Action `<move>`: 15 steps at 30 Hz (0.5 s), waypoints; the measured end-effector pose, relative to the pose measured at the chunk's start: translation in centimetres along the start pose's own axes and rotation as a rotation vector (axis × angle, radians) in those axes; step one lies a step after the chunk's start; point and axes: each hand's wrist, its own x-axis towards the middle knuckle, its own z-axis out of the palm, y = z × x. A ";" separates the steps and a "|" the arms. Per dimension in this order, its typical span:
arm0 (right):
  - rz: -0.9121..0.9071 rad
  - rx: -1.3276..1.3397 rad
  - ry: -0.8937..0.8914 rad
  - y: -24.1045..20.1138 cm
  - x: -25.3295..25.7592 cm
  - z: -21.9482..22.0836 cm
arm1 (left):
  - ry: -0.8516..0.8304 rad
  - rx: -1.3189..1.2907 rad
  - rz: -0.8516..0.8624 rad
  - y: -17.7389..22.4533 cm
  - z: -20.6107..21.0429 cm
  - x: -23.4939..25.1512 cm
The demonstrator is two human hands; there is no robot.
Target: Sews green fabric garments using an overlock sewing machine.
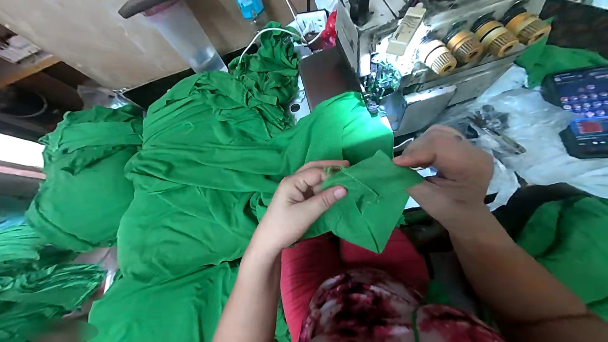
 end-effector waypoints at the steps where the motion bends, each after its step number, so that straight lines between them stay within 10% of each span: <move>1: -0.045 -0.041 0.031 0.2 0.0 0.1 | -0.028 -0.078 -0.034 0.2 0.0 0.1; 15: -0.216 0.054 -0.049 0.8 -1.8 3.1 | 0.178 0.180 0.061 0.8 1.9 1.5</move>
